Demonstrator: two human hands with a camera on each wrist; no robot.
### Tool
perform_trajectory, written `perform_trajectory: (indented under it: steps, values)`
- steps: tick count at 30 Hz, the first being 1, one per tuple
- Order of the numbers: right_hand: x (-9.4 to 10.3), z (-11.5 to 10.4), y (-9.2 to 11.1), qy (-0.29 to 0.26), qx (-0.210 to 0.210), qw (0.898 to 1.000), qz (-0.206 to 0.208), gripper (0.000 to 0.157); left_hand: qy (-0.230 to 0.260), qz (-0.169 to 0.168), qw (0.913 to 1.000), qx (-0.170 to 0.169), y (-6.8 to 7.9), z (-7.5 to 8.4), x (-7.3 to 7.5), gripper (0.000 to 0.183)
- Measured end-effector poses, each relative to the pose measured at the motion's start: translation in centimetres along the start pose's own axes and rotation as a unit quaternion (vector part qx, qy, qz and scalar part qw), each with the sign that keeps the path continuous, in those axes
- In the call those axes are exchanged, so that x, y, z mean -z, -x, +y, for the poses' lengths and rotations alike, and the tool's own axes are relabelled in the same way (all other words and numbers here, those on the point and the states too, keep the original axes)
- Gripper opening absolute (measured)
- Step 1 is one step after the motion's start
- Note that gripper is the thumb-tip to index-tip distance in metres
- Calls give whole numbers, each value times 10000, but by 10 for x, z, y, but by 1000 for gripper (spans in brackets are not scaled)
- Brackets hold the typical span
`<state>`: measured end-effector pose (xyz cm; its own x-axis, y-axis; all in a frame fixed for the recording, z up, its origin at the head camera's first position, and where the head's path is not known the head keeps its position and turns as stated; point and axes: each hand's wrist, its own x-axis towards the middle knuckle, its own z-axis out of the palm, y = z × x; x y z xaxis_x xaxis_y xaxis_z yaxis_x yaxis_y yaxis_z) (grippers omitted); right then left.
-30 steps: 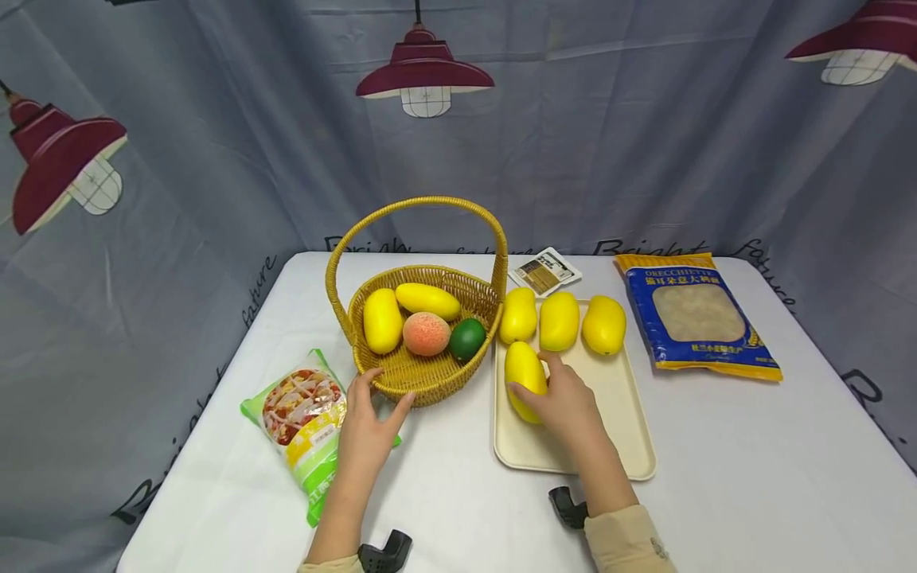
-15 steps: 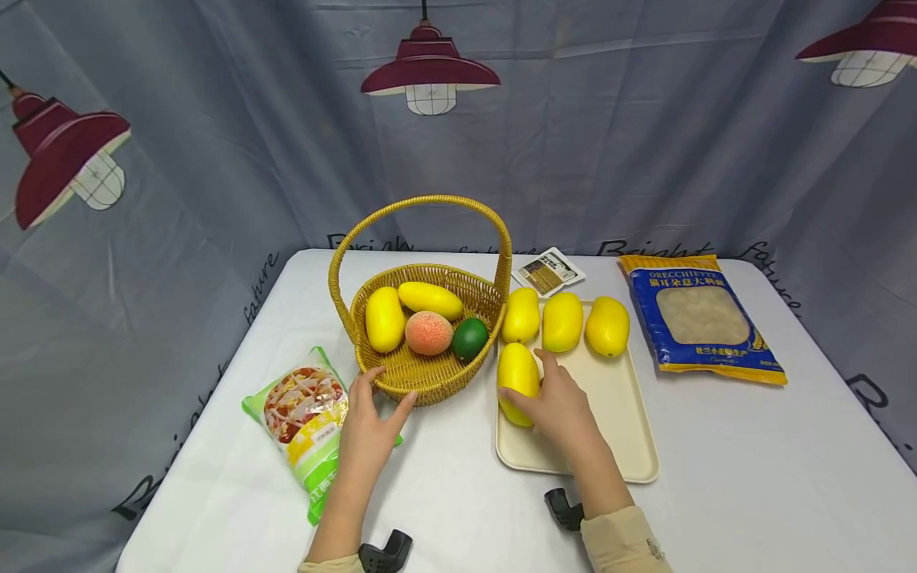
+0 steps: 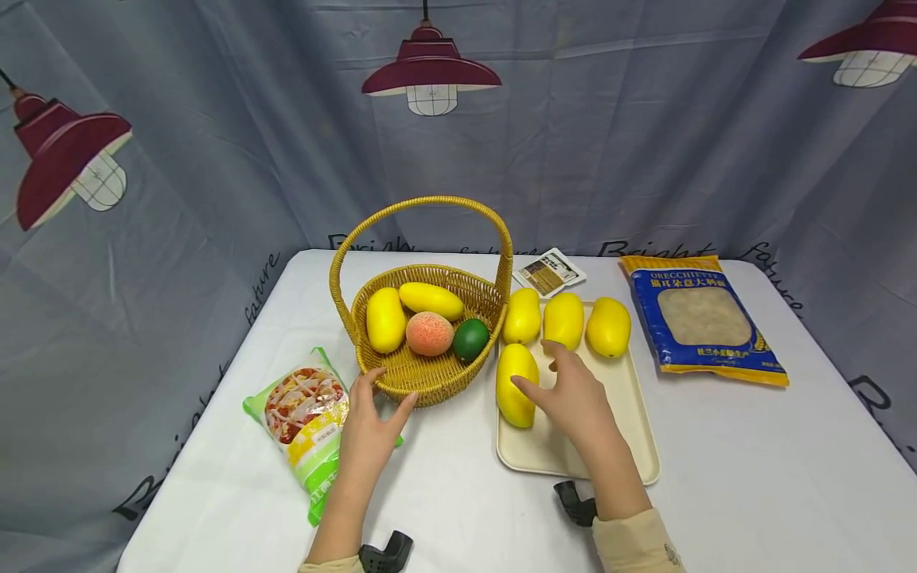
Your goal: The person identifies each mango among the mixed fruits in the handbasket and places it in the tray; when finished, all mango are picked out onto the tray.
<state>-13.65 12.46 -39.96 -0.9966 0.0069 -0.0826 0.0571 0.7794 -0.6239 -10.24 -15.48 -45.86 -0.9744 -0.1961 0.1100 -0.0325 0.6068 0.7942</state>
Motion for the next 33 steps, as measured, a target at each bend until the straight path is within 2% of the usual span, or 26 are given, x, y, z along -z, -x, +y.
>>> perform_trajectory:
  steps: [8, 11, 16, 24, 33]
  values:
    - [31, -33, -25, -158, 1064, 9930, 481, 66, 20, -2, 10000, 58, 0, -2, 2, 78]
    - [32, -49, -41, -149, 1400, 9893, 372, 64, 25, 18, 10000, 71, 0, -3, 2, 78]
    - [20, -74, -77, 17, 1828, 9831, -128, 63, 19, 33, 10000, 30, 0, -2, -1, 76]
    - [0, -90, -120, 245, 1901, 9786, -753, 59, -10, 46, 10000, -51, 1, -1, -3, 76]
    - [-19, -92, -149, 603, 1943, 9721, -1168, 61, -81, 115, 9999, -90, 1, -1, -2, 78]
